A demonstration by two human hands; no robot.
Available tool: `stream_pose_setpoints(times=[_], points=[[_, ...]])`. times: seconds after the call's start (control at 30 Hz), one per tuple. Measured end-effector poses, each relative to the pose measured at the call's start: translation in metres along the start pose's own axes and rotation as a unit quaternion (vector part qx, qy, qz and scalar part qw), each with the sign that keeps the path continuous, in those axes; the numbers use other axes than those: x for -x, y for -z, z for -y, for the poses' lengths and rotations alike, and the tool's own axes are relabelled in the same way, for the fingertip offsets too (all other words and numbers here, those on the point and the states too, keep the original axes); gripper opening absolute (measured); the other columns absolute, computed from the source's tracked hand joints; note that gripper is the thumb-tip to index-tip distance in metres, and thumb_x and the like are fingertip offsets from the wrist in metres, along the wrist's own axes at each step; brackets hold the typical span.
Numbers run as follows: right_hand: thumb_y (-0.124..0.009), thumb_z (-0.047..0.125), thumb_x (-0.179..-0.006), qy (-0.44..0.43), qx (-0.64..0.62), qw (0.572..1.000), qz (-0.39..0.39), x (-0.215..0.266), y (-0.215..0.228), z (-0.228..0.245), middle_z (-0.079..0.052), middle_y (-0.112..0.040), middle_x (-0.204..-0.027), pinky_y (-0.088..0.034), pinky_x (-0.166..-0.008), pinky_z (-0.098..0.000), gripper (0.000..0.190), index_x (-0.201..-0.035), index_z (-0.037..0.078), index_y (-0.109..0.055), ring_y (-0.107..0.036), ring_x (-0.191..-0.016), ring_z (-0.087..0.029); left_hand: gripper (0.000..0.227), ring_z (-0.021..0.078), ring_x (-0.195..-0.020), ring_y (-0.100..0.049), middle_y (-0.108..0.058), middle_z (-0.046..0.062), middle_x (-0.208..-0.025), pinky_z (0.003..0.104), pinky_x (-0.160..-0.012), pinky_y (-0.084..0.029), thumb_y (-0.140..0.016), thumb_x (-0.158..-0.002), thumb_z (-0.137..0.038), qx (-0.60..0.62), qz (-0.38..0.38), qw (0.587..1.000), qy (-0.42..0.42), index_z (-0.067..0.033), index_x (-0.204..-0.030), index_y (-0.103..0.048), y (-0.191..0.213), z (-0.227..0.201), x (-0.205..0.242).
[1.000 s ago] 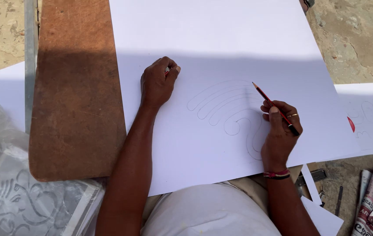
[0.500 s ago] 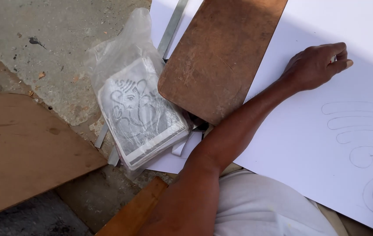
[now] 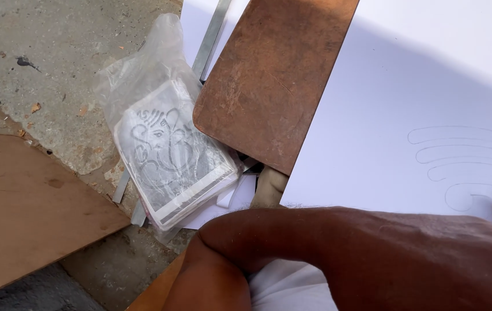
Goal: Drawing a sketch of Ganesha on a large sheet of white paper using a pencil and an eraser.
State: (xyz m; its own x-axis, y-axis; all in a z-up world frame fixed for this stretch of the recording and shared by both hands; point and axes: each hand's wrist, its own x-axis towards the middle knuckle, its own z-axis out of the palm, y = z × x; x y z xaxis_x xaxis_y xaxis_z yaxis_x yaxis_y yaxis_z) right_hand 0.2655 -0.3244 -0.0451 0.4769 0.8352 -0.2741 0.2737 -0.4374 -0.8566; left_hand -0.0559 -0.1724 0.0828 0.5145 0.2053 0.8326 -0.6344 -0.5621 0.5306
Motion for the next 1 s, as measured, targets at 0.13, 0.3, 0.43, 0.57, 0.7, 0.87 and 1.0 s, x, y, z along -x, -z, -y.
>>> stream_pose_setpoints(times=[0.13,0.3,0.43,0.57,0.7,0.87,1.0], points=[[-0.045,0.016,-0.117,0.205,0.133,0.964,-0.104,0.034,-0.054,0.072,-0.027,-0.060,-0.132,-0.051,-0.106,-0.0434,0.035,-0.145,-0.006,-0.044,-0.061,-0.124,-0.033,0.056,0.0088,-0.082,-0.065,-0.066,-0.006,-0.089,0.027,-0.071,-0.054,-0.052,-0.100,-0.075,0.017,0.004,1.000,0.010,-0.0202,-0.099,-0.064,-0.018,0.002,0.000],[-0.045,0.016,-0.127,0.165,0.071,0.967,-0.181,0.061,-0.089,0.097,-0.022,-0.064,-0.132,-0.054,-0.118,-0.0419,0.024,-0.139,-0.004,-0.049,-0.065,-0.134,-0.031,0.056,0.0093,-0.083,-0.066,-0.067,-0.005,-0.090,0.028,-0.072,-0.054,-0.053,-0.099,-0.074,0.017,0.008,0.999,0.044,-0.0193,-0.101,-0.065,-0.031,0.000,0.010],[-0.037,0.012,-0.118,0.153,0.076,0.968,-0.186,0.071,-0.104,0.131,-0.023,-0.060,-0.128,-0.051,-0.111,-0.0412,0.024,-0.135,-0.003,-0.046,-0.061,-0.126,-0.031,0.056,0.0096,-0.083,-0.066,-0.067,-0.005,-0.090,0.028,-0.072,-0.054,-0.053,-0.099,-0.073,0.008,0.017,0.997,0.078,-0.0186,-0.102,-0.065,-0.026,0.020,0.029],[-0.037,0.011,-0.117,0.170,0.102,0.964,-0.179,0.071,-0.109,0.137,-0.024,-0.061,-0.127,-0.050,-0.109,-0.0419,0.024,-0.134,-0.003,-0.045,-0.061,-0.125,-0.031,0.056,0.0099,-0.083,-0.066,-0.068,-0.005,-0.091,0.029,-0.072,-0.054,-0.053,-0.099,-0.072,0.008,0.028,0.994,0.102,-0.0178,-0.103,-0.065,0.003,0.145,0.114],[-0.056,0.001,-0.118,0.246,0.082,0.949,-0.182,0.060,-0.090,0.089,-0.020,-0.070,-0.119,-0.057,-0.113,-0.0402,0.014,-0.130,-0.006,-0.058,-0.070,-0.121,-0.029,0.056,0.0102,-0.084,-0.067,-0.068,-0.004,-0.091,0.029,-0.073,-0.054,-0.054,-0.099,-0.071,0.044,0.030,0.993,0.101,-0.0171,-0.104,-0.066,-0.008,0.204,0.158],[-0.056,-0.004,-0.114,0.229,0.007,0.953,-0.197,0.065,-0.107,0.120,-0.016,-0.069,-0.120,-0.056,-0.111,-0.0366,0.014,-0.128,-0.003,-0.057,-0.068,-0.120,-0.024,0.056,0.0106,-0.084,-0.067,-0.068,-0.003,-0.092,0.030,-0.073,-0.054,-0.054,-0.099,-0.070,0.029,0.044,0.988,0.142,-0.0163,-0.105,-0.066,-0.010,0.196,0.195],[-0.058,-0.004,-0.113,0.231,-0.009,0.954,-0.190,0.061,-0.101,0.112,-0.018,-0.069,-0.118,-0.056,-0.111,-0.0350,0.015,-0.128,-0.004,-0.060,-0.069,-0.117,-0.023,0.056,0.0109,-0.084,-0.067,-0.069,-0.003,-0.092,0.030,-0.073,-0.054,-0.054,-0.099,-0.069,0.041,0.052,0.985,0.157,-0.0156,-0.106,-0.066,-0.026,0.200,0.199]])
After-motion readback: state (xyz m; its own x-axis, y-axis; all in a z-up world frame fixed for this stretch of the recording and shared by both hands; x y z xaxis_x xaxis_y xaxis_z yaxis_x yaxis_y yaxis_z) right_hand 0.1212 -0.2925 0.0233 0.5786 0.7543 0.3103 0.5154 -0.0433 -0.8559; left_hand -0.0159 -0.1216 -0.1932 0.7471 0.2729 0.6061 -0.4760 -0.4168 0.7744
